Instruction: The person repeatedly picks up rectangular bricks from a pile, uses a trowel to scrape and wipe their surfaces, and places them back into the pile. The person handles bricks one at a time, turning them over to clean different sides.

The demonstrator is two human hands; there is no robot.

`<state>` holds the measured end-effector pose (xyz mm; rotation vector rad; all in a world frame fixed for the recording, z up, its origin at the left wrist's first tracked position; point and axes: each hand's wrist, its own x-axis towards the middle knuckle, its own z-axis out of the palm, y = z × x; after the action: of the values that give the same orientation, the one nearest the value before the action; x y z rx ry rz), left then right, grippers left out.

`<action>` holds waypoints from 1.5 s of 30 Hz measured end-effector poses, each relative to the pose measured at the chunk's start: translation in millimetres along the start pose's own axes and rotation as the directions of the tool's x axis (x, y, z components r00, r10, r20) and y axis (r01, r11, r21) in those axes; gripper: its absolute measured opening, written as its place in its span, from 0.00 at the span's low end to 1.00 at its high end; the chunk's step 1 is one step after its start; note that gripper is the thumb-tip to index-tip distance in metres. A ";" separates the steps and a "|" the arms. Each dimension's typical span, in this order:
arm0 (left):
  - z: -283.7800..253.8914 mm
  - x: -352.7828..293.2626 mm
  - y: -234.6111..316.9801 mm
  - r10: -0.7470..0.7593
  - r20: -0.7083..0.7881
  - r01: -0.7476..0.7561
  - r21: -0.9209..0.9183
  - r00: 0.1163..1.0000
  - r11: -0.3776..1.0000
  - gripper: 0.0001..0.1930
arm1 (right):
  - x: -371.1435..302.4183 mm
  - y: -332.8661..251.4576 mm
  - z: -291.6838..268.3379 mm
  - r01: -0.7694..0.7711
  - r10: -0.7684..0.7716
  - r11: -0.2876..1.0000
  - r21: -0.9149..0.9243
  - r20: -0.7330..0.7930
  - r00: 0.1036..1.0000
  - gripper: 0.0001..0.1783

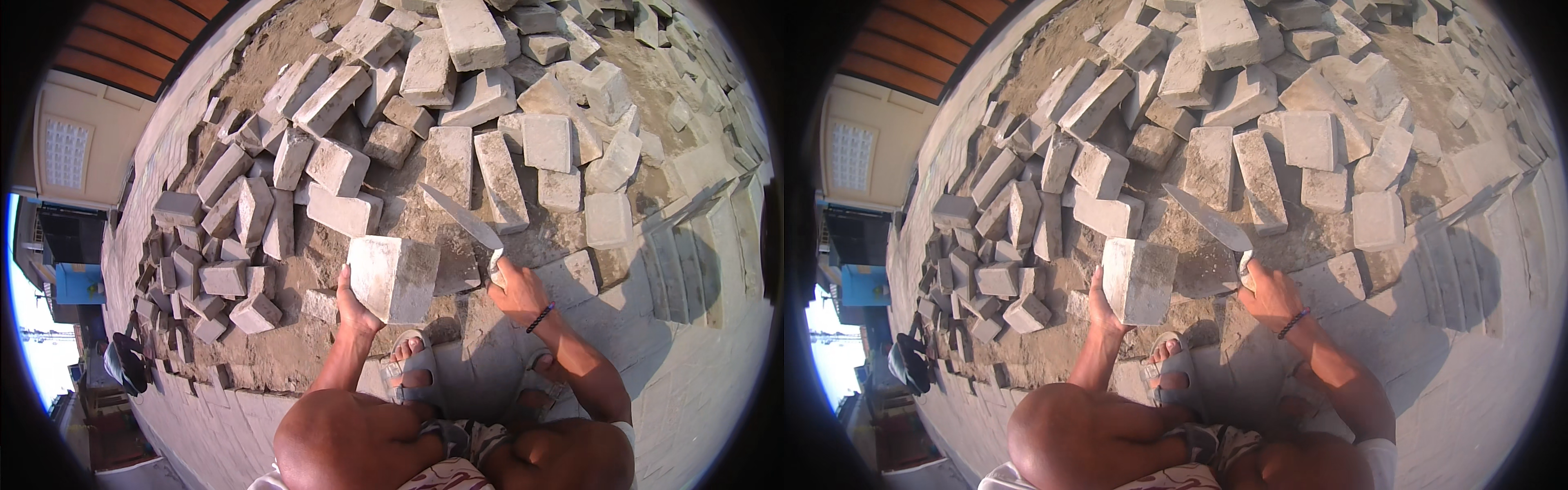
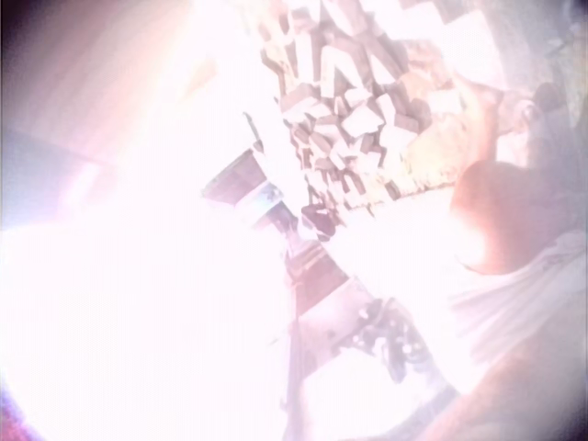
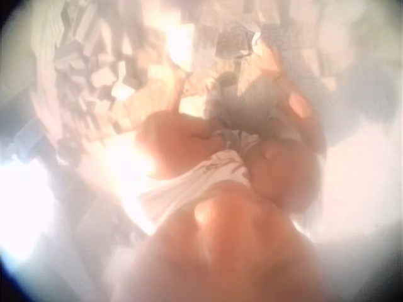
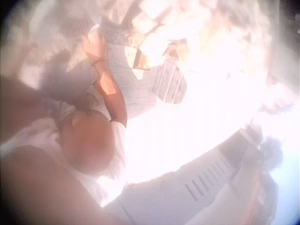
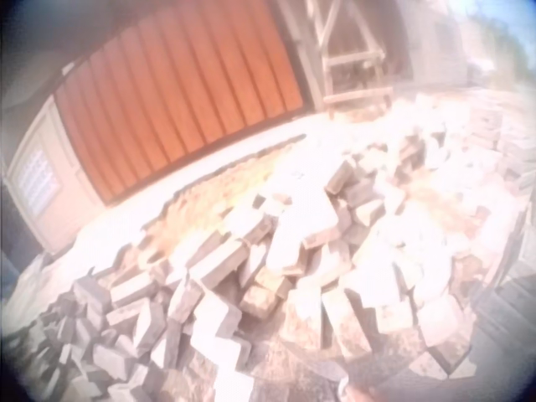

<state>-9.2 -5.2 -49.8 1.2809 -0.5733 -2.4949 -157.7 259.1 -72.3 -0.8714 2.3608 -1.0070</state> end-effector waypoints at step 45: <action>-35.4 -3.2 -28.5 -0.173 -0.065 0.169 -0.063 0.983 0.984 0.34 | -63.9 -27.9 14.1 0.225 -0.225 0.974 0.020 0.181 0.957 0.20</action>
<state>19.9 13.5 -79.6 1.4462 -0.3875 -2.5692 -93.3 281.3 -51.7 -1.2008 2.1439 -0.9656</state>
